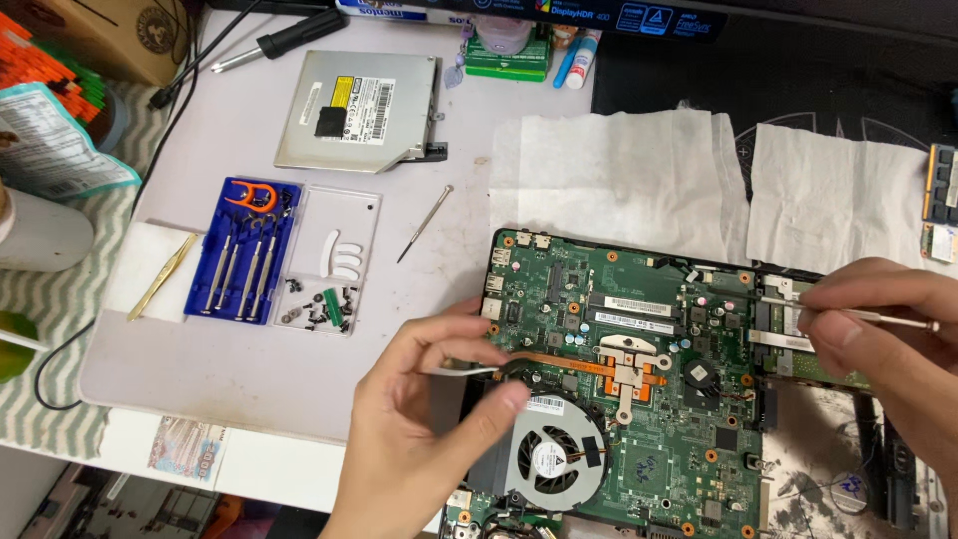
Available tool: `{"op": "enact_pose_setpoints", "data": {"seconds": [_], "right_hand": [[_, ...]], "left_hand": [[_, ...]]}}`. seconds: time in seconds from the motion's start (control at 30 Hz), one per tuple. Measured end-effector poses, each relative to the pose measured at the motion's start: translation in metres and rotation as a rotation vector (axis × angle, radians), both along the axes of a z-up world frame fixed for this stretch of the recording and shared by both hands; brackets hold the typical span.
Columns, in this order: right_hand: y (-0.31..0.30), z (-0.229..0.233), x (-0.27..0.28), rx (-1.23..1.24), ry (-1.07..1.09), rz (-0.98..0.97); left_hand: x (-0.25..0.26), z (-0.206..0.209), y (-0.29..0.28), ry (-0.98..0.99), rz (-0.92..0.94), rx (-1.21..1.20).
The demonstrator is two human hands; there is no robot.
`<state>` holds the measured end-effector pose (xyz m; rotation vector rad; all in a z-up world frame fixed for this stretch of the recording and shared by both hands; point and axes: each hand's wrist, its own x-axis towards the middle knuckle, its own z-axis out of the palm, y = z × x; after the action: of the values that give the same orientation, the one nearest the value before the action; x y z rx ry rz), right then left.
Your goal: The person manipulates internal components of a laptop on a desk, handling a small circuit board, wires, and using a screwdriver to secure parts.
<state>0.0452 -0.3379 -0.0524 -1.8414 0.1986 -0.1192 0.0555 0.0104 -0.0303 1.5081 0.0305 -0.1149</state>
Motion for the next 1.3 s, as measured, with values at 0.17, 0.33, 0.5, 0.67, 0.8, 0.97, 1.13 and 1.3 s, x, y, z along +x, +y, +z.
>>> {"op": "enact_pose_setpoints", "data": {"seconds": [0.17, 0.33, 0.5, 0.67, 0.8, 0.97, 1.13, 1.3], "right_hand": [[-0.009, -0.003, 0.000, -0.015, 0.033, 0.033], [-0.036, -0.023, 0.001, -0.129, -0.093, 0.094], [-0.052, -0.023, 0.008, -0.029, -0.131, 0.061], [-0.011, 0.013, 0.010, 0.004, -0.165, -0.162], [0.017, 0.042, 0.013, -0.153, -0.075, -0.249], [0.022, 0.050, 0.017, -0.185, -0.098, -0.136], [0.008, 0.041, 0.018, -0.310, -0.067, 0.015], [-0.003, 0.045, 0.013, -0.229, -0.096, -0.221]], "left_hand": [[0.001, -0.005, 0.010, -0.071, -0.009, 0.148], [0.004, -0.014, 0.021, -0.139, -0.054, 0.124], [0.005, -0.020, 0.023, -0.175, -0.056, 0.133], [0.005, -0.031, 0.025, -0.164, -0.056, 0.076], [0.003, -0.032, 0.026, -0.144, -0.036, 0.037], [-0.001, -0.034, 0.029, -0.171, -0.052, 0.030], [-0.002, -0.044, 0.037, -0.191, -0.045, 0.111], [-0.002, -0.053, 0.044, -0.193, -0.066, 0.079]]}}
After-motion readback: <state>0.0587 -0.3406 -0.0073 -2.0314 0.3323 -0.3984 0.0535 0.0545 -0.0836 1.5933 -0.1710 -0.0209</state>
